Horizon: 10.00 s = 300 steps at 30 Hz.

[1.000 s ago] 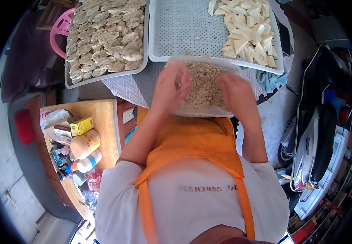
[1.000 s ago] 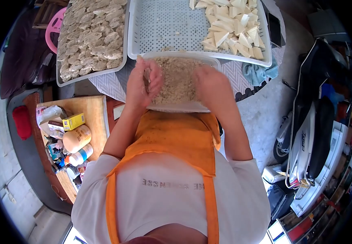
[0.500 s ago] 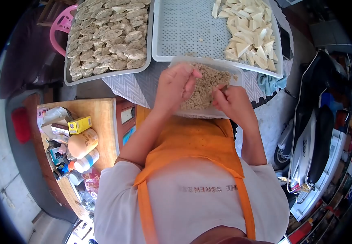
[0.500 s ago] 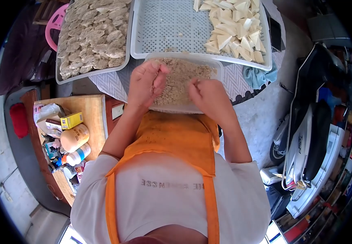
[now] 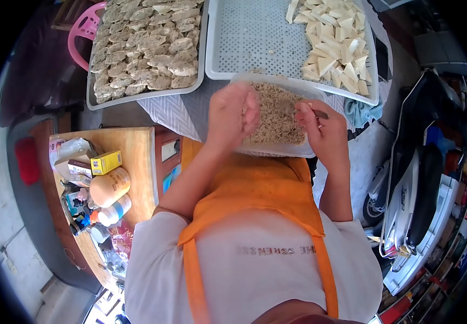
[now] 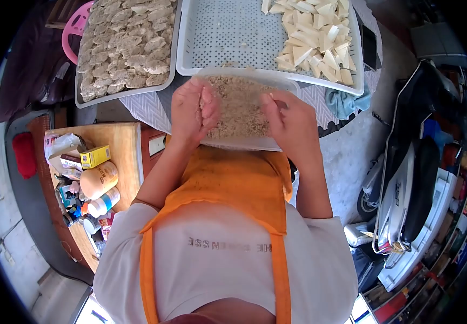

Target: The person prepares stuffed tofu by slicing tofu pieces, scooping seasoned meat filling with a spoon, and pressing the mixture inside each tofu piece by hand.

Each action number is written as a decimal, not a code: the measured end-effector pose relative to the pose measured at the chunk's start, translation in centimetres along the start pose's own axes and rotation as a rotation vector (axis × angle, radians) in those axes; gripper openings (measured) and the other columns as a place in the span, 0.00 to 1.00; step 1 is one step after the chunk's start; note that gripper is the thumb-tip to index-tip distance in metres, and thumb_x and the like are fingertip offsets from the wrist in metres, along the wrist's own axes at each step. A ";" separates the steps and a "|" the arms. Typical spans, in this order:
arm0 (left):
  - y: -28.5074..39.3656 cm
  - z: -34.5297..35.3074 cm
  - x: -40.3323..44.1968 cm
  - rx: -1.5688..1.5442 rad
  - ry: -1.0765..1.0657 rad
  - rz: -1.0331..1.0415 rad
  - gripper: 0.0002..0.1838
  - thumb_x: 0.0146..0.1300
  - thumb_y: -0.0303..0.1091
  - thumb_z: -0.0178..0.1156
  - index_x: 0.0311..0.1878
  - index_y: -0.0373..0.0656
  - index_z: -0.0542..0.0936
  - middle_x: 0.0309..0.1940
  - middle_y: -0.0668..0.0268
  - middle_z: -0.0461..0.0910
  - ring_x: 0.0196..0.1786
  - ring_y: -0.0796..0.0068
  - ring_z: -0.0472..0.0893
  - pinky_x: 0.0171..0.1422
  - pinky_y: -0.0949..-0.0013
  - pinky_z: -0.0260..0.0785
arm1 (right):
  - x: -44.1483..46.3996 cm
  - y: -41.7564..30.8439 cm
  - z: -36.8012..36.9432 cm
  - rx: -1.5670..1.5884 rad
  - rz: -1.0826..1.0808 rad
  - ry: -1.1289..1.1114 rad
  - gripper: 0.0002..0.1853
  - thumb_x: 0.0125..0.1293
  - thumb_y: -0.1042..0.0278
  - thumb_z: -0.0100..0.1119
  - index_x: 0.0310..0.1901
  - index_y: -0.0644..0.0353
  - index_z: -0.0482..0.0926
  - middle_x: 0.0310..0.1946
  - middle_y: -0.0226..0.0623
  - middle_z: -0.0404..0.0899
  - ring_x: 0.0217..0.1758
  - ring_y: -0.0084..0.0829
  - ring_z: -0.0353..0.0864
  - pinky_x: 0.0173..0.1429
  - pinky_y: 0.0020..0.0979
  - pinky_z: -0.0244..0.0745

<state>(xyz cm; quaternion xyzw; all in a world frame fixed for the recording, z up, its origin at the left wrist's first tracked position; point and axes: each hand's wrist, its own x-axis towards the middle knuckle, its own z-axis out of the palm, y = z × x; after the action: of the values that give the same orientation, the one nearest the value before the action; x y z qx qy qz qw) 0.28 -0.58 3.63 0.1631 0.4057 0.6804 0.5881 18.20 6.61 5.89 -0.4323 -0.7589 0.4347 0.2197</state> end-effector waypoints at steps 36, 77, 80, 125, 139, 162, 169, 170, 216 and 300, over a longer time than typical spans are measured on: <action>-0.5 -0.1 0.2 -0.101 -0.001 0.101 0.26 0.75 0.51 0.36 0.22 0.47 0.62 0.11 0.70 0.58 0.10 0.80 0.54 0.11 0.76 0.45 | 1.3 1.1 1.2 -0.105 -0.417 -0.091 0.05 0.62 0.71 0.59 0.35 0.62 0.82 0.33 0.40 0.82 0.35 0.39 0.80 0.44 0.36 0.74; -0.7 -1.4 0.4 -0.120 -0.147 0.027 0.25 0.73 0.46 0.42 0.19 0.46 0.61 0.12 0.72 0.57 0.13 0.79 0.56 0.16 0.74 0.46 | 0.8 0.6 0.8 -0.088 0.045 -0.216 0.15 0.68 0.62 0.54 0.32 0.65 0.83 0.24 0.43 0.82 0.25 0.35 0.81 0.33 0.30 0.73; -0.6 -0.7 0.6 -0.015 -0.148 -0.059 0.24 0.74 0.45 0.42 0.20 0.45 0.63 0.11 0.73 0.57 0.13 0.81 0.56 0.16 0.75 0.46 | 0.5 1.2 -0.3 -0.299 0.018 -0.329 0.15 0.68 0.63 0.53 0.31 0.65 0.83 0.22 0.41 0.81 0.24 0.32 0.80 0.32 0.29 0.74; -1.7 -0.7 1.5 -0.482 -0.412 -0.395 0.13 0.69 0.47 0.50 0.31 0.51 0.67 0.28 0.72 0.70 0.26 0.80 0.67 0.25 0.78 0.57 | -1.4 3.0 1.3 -0.084 -0.414 0.319 0.03 0.58 0.75 0.61 0.28 0.63 0.78 0.22 0.42 0.77 0.25 0.43 0.77 0.29 0.37 0.70; -0.2 2.9 1.0 -0.302 0.003 -0.218 0.12 0.71 0.45 0.48 0.44 0.47 0.72 0.29 0.72 0.69 0.28 0.81 0.69 0.23 0.83 0.60 | -1.4 3.0 1.3 -0.111 -0.400 0.307 0.03 0.56 0.73 0.61 0.28 0.60 0.77 0.23 0.38 0.77 0.25 0.42 0.77 0.30 0.37 0.71; -1.0 0.6 1.1 -0.481 -0.331 -0.288 0.18 0.71 0.49 0.46 0.26 0.51 0.66 0.18 0.74 0.61 0.19 0.80 0.60 0.19 0.79 0.48 | -1.4 3.0 1.2 -0.102 -0.418 0.313 0.03 0.56 0.74 0.61 0.29 0.60 0.77 0.22 0.39 0.77 0.25 0.42 0.77 0.30 0.38 0.71; -0.6 3.0 0.3 -0.215 -0.002 -0.220 0.23 0.73 0.51 0.44 0.24 0.48 0.66 0.14 0.73 0.59 0.11 0.83 0.53 0.09 0.80 0.41 | -1.4 3.2 1.3 -0.101 -0.425 0.316 0.03 0.57 0.74 0.61 0.29 0.60 0.77 0.23 0.39 0.77 0.26 0.42 0.77 0.31 0.38 0.71; -0.9 2.5 0.4 -0.216 -0.037 -0.207 0.22 0.73 0.51 0.44 0.24 0.48 0.66 0.14 0.73 0.59 0.11 0.83 0.54 0.09 0.80 0.41 | -1.3 3.3 1.3 -0.101 -0.425 0.315 0.03 0.57 0.74 0.61 0.29 0.60 0.77 0.23 0.39 0.77 0.26 0.42 0.77 0.31 0.38 0.71; -0.3 2.3 -0.4 0.736 -0.119 0.037 0.15 0.64 0.24 0.53 0.54 0.41 0.70 0.36 0.65 0.74 0.38 0.76 0.77 0.39 0.75 0.72 | -2.1 2.7 -0.2 0.381 -0.172 0.372 0.07 0.68 0.74 0.52 0.35 0.68 0.77 0.21 0.33 0.77 0.22 0.19 0.77 0.27 0.22 0.71; -2.1 -1.9 3.0 -0.827 -0.894 -0.290 0.13 0.74 0.45 0.44 0.44 0.47 0.72 0.39 0.66 0.75 0.40 0.74 0.78 0.44 0.69 0.75 | -1.9 3.5 2.4 0.006 -0.172 0.225 0.04 0.60 0.71 0.61 0.31 0.61 0.78 0.23 0.42 0.79 0.21 0.39 0.81 0.25 0.33 0.73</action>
<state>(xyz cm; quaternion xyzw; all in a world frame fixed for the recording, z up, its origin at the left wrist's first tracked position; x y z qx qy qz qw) -0.39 1.49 0.08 0.1339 -0.1585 0.5603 0.8019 19.13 4.71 1.69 -0.4113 -0.7624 0.3651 0.3411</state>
